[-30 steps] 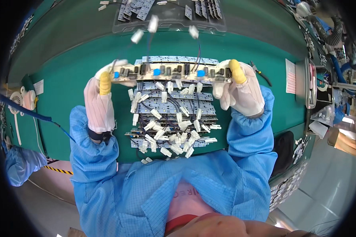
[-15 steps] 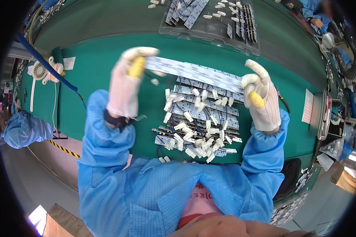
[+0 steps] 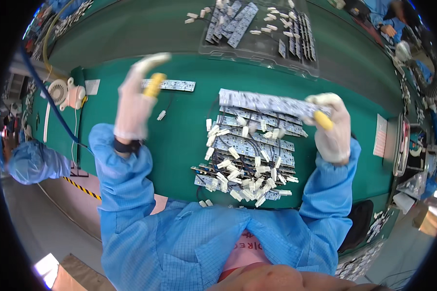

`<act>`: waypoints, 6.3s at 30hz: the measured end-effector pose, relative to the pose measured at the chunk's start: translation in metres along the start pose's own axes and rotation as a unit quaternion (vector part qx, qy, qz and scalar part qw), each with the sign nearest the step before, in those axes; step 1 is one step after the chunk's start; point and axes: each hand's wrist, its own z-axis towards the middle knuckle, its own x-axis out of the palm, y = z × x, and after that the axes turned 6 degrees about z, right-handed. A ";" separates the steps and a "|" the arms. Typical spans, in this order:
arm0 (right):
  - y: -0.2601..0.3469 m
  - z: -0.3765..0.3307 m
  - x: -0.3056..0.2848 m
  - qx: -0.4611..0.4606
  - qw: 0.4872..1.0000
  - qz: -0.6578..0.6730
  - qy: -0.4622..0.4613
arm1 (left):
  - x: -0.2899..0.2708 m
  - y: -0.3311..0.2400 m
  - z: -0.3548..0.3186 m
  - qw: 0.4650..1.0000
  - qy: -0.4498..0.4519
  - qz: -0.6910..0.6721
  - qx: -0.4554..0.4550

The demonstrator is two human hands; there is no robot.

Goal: Manually attaching plastic components and inspecting printed circuit boards at a factory workstation.

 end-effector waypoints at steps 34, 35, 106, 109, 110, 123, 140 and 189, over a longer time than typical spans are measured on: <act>-0.006 -0.007 0.012 0.028 0.997 -0.060 -0.033 | 0.044 -0.039 -0.033 0.953 0.168 -0.251 -0.040; -0.006 -0.008 0.008 0.034 0.998 -0.055 -0.015 | 0.046 -0.037 -0.034 0.954 0.169 -0.244 -0.035; 0.000 -0.011 0.014 0.016 0.999 0.017 -0.023 | 0.045 -0.038 -0.037 0.926 0.202 -0.305 -0.094; -0.004 -0.011 0.014 0.002 0.999 0.015 -0.037 | 0.042 -0.040 -0.034 0.941 0.207 -0.257 -0.070; 0.002 -0.013 0.014 0.028 0.999 0.009 -0.029 | 0.046 -0.037 -0.036 0.936 0.200 -0.278 -0.076; 0.004 -0.010 0.009 0.035 0.996 -0.065 -0.039 | 0.043 -0.045 -0.038 0.894 0.166 -0.400 -0.114; 0.007 -0.015 0.003 0.012 0.999 0.035 -0.003 | 0.051 -0.032 -0.046 0.955 0.124 -0.268 -0.040; 0.025 -0.022 0.012 0.037 0.998 -0.058 0.012 | 0.058 -0.018 -0.037 0.959 -0.034 -0.273 -0.062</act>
